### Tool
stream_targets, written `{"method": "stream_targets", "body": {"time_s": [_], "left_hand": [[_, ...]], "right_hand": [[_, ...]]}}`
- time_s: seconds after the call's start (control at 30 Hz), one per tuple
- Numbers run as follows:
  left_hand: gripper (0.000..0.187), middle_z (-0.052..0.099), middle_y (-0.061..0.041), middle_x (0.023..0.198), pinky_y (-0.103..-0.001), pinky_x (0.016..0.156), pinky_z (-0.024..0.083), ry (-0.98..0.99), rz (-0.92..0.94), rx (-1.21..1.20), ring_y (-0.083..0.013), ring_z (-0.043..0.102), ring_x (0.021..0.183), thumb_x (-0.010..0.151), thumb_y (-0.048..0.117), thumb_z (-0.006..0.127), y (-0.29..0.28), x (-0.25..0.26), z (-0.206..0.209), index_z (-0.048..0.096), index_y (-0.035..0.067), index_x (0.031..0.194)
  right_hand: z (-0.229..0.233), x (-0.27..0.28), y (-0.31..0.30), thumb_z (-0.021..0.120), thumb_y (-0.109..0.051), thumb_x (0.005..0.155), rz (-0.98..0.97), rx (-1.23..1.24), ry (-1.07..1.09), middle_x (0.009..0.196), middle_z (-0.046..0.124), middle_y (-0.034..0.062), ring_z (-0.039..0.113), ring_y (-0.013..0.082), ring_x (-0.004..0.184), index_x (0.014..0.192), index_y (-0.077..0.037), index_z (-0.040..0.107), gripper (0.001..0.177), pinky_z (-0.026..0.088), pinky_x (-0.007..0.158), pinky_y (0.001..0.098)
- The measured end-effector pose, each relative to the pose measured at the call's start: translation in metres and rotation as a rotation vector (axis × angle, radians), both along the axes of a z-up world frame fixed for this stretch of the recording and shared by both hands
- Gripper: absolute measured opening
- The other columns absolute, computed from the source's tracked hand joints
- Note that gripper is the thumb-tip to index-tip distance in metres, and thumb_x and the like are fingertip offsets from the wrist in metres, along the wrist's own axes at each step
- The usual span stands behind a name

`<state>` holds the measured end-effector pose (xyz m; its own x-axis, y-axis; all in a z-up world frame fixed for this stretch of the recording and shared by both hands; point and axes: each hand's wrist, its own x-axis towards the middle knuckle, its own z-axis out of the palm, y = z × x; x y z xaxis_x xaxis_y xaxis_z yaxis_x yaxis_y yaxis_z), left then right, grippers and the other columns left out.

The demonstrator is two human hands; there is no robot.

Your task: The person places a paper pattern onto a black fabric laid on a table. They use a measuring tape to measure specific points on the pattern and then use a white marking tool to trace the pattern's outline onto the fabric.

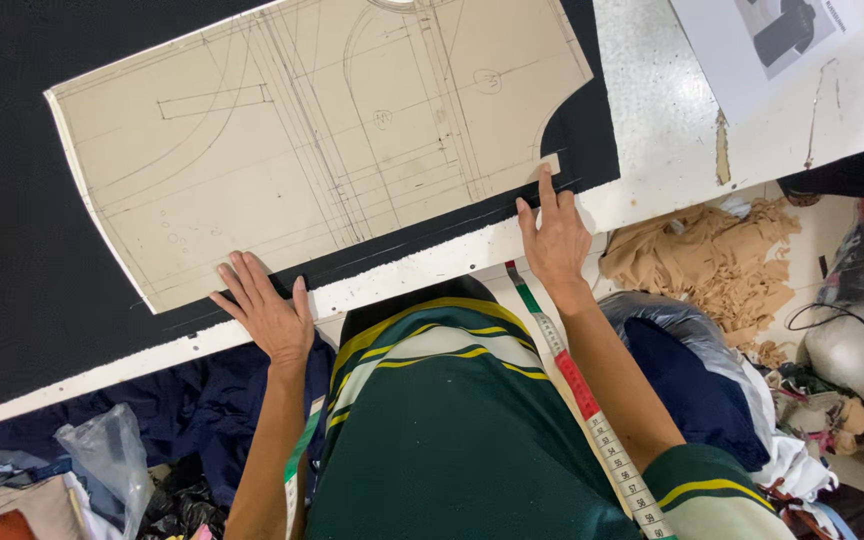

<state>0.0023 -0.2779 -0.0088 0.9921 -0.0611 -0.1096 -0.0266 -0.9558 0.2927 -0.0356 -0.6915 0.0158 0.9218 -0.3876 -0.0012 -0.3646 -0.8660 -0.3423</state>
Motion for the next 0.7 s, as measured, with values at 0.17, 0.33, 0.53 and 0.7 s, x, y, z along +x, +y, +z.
{"method": "stream_targets", "body": {"time_s": [0.17,0.33,0.53,0.7], "left_hand": [[0.085,0.015,-0.024,0.174,-0.063,0.127,-0.007,-0.013,0.008,-0.017,-0.0402,0.001,0.161,0.106,0.045,0.051,0.001,-0.002,-0.003,0.019,-0.008,0.164],[0.086,0.013,-0.025,0.173,-0.063,0.126,-0.007,0.004,-0.003,0.003,-0.0402,0.000,0.161,0.106,0.046,0.051,0.004,-0.001,-0.006,0.018,-0.008,0.164],[0.087,0.013,-0.024,0.173,-0.063,0.126,-0.006,0.017,-0.002,0.031,-0.0408,0.001,0.160,0.106,0.047,0.053,0.007,0.000,-0.008,0.018,-0.008,0.164],[0.093,0.020,-0.026,0.170,-0.066,0.125,-0.001,-0.010,-0.006,0.017,-0.0428,0.011,0.159,0.098,0.046,0.063,0.013,-0.001,-0.002,0.021,-0.007,0.161]], "right_hand": [[-0.003,0.000,0.003,0.072,-0.032,0.101,-0.003,-0.049,-0.003,0.090,0.054,0.0112,0.062,0.0288,0.076,0.153,-0.009,0.053,0.060,0.050,0.056,0.0419],[-0.001,0.001,0.006,0.073,-0.032,0.099,-0.022,-0.053,-0.009,0.088,0.053,0.0106,0.061,0.0282,0.074,0.153,-0.007,0.052,0.064,0.048,0.053,0.0420],[0.000,0.004,0.009,0.072,-0.032,0.100,-0.054,-0.054,0.057,0.085,0.053,0.0109,0.060,0.0284,0.070,0.152,-0.009,0.054,0.060,0.048,0.052,0.0425],[-0.001,0.007,0.017,0.070,-0.033,0.105,-0.007,-0.086,-0.004,0.108,0.063,0.0191,0.064,0.0392,0.089,0.150,-0.011,0.058,0.052,0.053,0.073,0.0480]]}}
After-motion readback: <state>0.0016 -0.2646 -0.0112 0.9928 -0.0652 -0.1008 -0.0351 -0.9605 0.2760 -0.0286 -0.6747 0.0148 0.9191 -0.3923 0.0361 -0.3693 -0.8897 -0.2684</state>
